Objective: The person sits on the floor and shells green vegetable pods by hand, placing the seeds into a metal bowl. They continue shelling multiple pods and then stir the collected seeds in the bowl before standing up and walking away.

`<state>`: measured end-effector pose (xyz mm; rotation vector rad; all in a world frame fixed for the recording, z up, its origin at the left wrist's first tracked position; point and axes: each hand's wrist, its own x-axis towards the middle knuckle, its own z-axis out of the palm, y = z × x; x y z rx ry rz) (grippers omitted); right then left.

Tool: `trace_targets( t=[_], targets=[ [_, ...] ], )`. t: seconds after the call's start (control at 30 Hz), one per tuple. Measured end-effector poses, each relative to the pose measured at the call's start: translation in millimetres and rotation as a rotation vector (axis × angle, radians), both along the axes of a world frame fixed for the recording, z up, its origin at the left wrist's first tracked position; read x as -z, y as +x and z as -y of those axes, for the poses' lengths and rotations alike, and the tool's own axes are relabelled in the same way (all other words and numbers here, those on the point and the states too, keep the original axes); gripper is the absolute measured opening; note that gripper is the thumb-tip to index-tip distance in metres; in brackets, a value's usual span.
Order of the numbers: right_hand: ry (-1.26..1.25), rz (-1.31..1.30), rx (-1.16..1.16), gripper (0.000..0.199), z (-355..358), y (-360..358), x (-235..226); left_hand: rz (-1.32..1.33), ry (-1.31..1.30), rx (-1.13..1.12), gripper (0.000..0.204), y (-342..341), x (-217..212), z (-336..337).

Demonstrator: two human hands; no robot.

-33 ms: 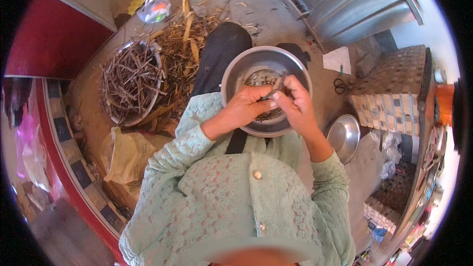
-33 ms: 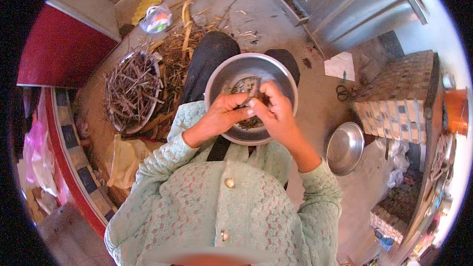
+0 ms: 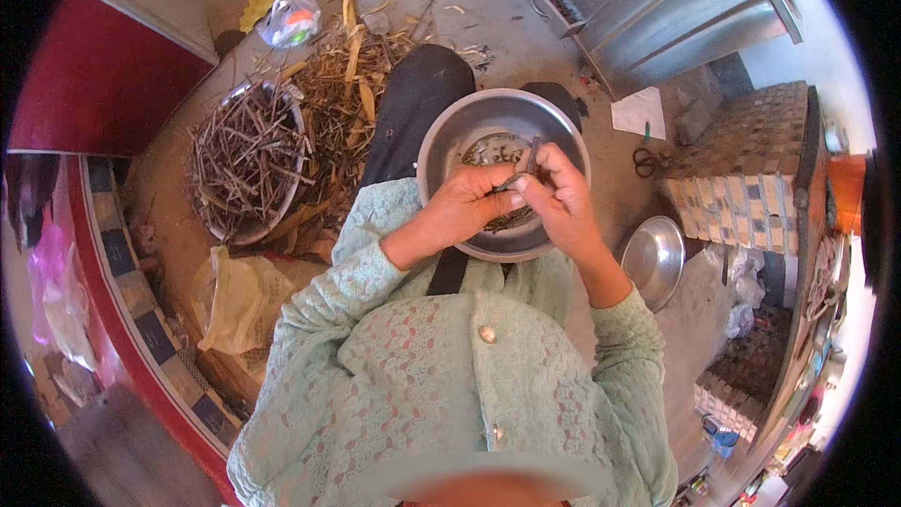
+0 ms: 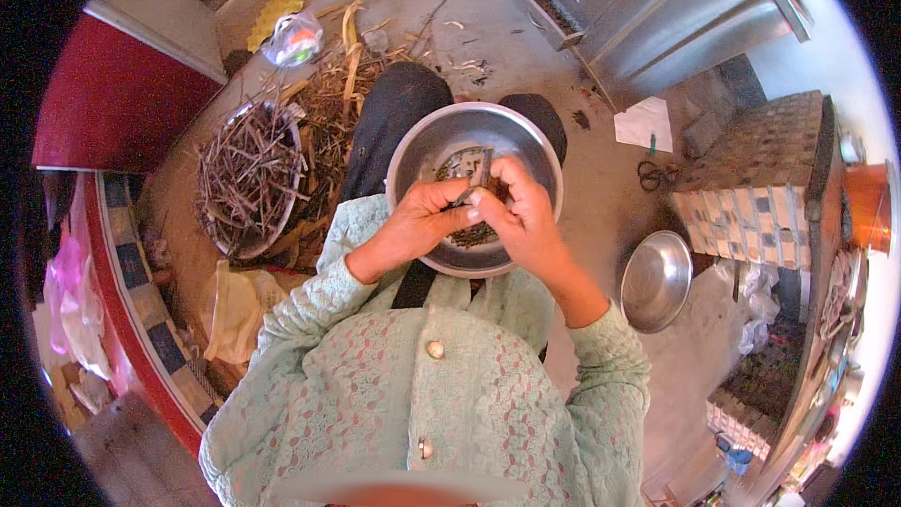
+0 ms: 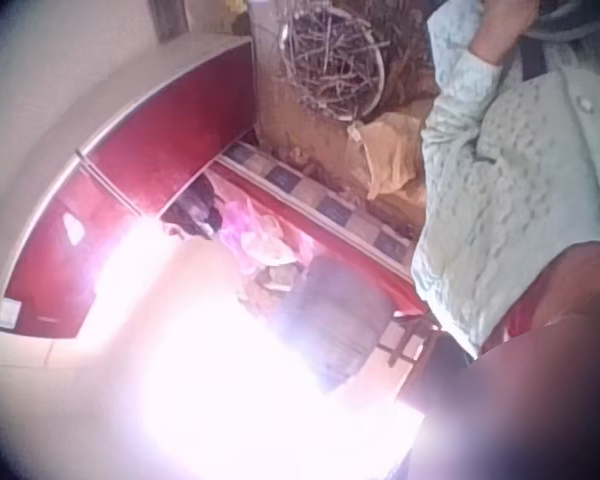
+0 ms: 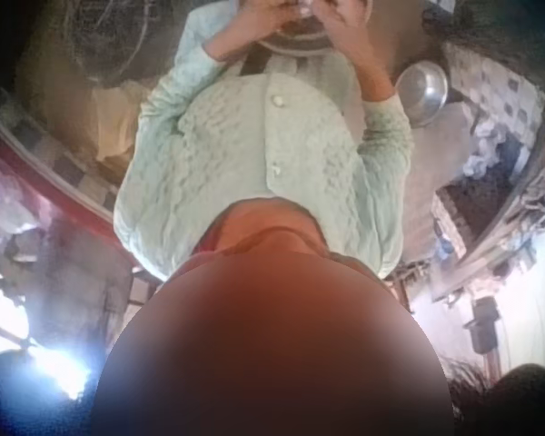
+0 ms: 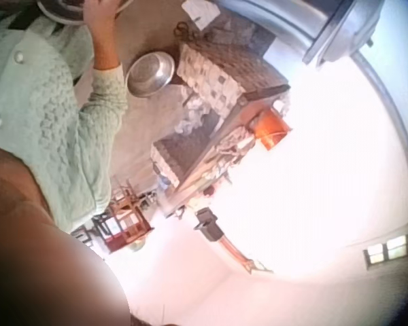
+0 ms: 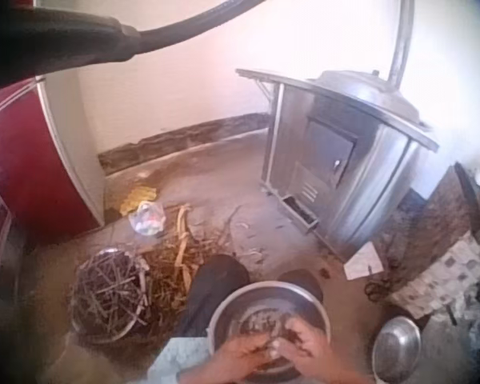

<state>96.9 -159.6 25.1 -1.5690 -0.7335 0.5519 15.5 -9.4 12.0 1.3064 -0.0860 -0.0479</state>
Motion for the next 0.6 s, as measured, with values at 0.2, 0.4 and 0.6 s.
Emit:
trace_targets(
  t=[0.2, 0.4, 0.6],
  targets=[
    [0.043, -0.059, 0.055, 0.006, -2.6, -2.2, 2.9, 0.025, 0.092, -0.028, 0.020, 4.6, 4.9, 2.0],
    [-0.105, 0.059, 0.126, 0.013, 1.2, 3.9, 21.7, -0.217, 0.115, -0.036, 0.013, 4.5, 8.3, 7.4],
    [-0.004, -0.034, 0.089, 0.016, -3.9, 5.6, 3.1, -0.253, -0.041, -0.038, 0.016, 5.9, 1.3, 6.4]
  ],
)
